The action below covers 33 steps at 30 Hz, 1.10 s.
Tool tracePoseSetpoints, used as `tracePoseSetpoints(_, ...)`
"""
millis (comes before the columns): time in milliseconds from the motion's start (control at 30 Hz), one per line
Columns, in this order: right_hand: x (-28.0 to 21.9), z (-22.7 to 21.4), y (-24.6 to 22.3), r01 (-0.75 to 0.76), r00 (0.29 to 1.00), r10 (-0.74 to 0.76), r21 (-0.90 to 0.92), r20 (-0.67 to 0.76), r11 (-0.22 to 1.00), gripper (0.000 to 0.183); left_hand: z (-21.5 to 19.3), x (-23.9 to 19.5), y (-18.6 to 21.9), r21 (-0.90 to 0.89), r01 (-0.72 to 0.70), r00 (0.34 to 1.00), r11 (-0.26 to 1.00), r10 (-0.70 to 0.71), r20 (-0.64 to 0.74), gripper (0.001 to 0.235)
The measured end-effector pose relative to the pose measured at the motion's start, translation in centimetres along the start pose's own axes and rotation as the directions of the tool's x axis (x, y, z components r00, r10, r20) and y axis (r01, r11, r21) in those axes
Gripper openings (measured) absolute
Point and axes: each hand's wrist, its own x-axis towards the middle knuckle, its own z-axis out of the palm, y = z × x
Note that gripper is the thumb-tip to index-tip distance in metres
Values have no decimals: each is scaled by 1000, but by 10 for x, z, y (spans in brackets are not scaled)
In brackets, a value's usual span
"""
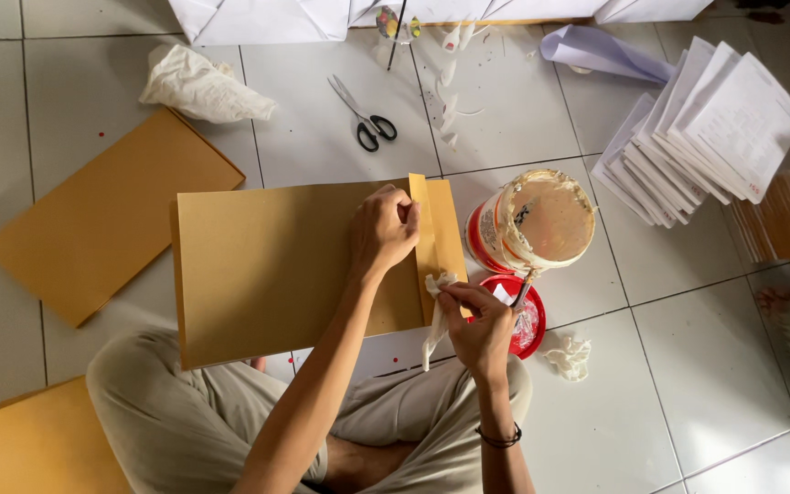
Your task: The person sits on the floor and applies glue to the edge of a stack of brown paper sheets using a brush. They wipe excess glue with a cloth and repeat the process on multiple sheets.
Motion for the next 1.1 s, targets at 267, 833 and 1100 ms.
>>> tracePoseSetpoints(267, 83, 40, 5, 168, 986, -165, -184, 32, 969, 12, -3, 1, 4, -11, -6, 999, 1000, 7, 46, 21)
tracePoseSetpoints(833, 35, 16, -4, 45, 997, -34, -174, 62, 984, 9, 5, 1, -3, -28, 21, 999, 999, -20, 26, 19)
tracePoseSetpoints(1100, 115, 53, 22, 170, 985, -162, -214, 56, 962, 10, 0, -1, 2, -34, 24, 999, 999, -23, 29, 18)
